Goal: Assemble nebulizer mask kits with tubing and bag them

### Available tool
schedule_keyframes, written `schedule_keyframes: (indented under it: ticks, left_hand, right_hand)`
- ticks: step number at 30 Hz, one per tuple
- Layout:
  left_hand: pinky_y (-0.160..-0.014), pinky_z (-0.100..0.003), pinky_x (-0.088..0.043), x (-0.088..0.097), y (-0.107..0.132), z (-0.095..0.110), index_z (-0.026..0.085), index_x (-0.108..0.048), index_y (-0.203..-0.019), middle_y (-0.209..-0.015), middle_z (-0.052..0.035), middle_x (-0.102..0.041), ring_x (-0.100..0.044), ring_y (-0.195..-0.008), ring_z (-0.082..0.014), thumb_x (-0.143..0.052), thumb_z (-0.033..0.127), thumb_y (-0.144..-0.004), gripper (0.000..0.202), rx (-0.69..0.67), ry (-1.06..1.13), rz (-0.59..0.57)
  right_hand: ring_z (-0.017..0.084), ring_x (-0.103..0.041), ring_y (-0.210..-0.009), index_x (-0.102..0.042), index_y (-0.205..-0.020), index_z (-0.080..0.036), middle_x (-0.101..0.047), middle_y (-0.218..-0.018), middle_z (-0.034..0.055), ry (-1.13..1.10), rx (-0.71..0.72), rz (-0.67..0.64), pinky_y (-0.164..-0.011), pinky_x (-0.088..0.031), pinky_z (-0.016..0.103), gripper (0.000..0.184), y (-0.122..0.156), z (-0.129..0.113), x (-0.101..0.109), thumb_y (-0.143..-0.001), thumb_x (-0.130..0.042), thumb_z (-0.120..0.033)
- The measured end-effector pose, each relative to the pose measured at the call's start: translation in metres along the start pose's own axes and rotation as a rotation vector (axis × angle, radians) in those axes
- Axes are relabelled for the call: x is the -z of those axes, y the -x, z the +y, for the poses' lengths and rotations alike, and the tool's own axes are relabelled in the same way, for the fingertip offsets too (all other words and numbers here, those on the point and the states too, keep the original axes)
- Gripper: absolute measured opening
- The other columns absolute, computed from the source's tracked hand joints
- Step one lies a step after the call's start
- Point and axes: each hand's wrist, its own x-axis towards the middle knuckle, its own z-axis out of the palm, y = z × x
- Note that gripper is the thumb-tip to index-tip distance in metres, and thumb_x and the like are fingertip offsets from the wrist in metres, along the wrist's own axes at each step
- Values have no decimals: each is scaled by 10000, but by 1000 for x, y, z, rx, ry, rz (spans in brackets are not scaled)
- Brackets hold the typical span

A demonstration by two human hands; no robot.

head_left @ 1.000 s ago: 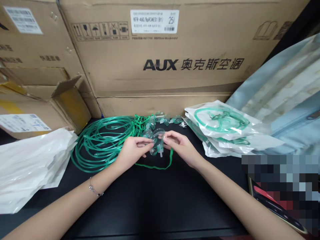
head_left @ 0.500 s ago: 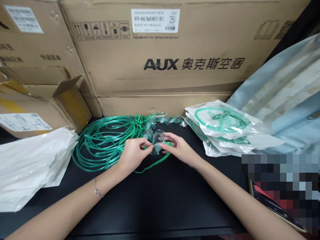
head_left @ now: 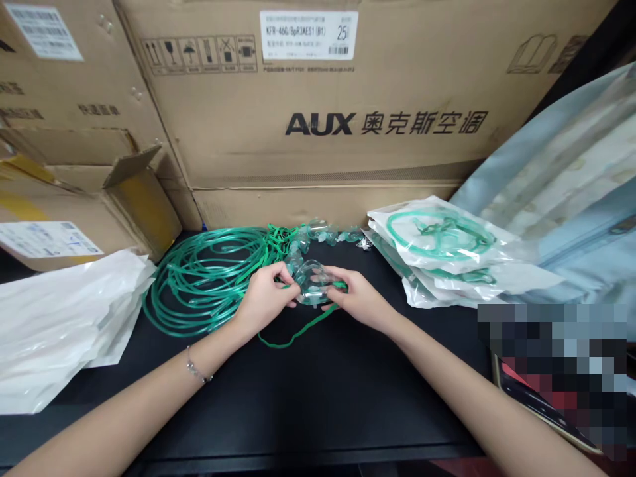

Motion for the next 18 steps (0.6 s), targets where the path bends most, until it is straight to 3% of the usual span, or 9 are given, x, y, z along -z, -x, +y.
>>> schedule_keyframes:
  ticks: [4,7,12,18]
  left_hand:
    - [-386,-232,-515,0,-1,-2,153,-522,-783,-841,-14,-604,-625,-563,-131,-560,168,-618,170,17,40,-71]
    - [-383,-204,-502,-1,-3,-3,123,-575,-889,-873,-46,-638,-625,-578,-124,-508,142,-646,253,28,87,-146]
    - [-414,-193,-498,-3,-2,-2,95,-593,-923,-822,-59,-681,-651,-595,-142,-469,76,-625,324,33,146,-150]
    - [-458,-200,-512,-7,3,-1,86,-595,-881,-758,-51,-665,-647,-587,-136,-476,64,-629,279,58,152,-143]
  right_hand:
    - [122,-596,-673,-571,-1154,-185,-645,-1013,56,144,-10,9,-460,-521,201,438,2,-3,1,-717,-580,-217]
    - [111,-582,-607,-568,-1146,-174,-649,-906,51,168,3,-17,-378,-476,173,404,2,-4,1,-745,-531,-196]
    - [118,-645,-624,-535,-1109,-145,-621,-850,46,-23,-63,-20,-490,-562,230,393,0,0,-1,-750,-400,-58]
    - [79,-607,-516,-546,-972,-127,-592,-707,8,-124,-128,32,-502,-569,237,264,-3,3,-5,-772,-399,-37]
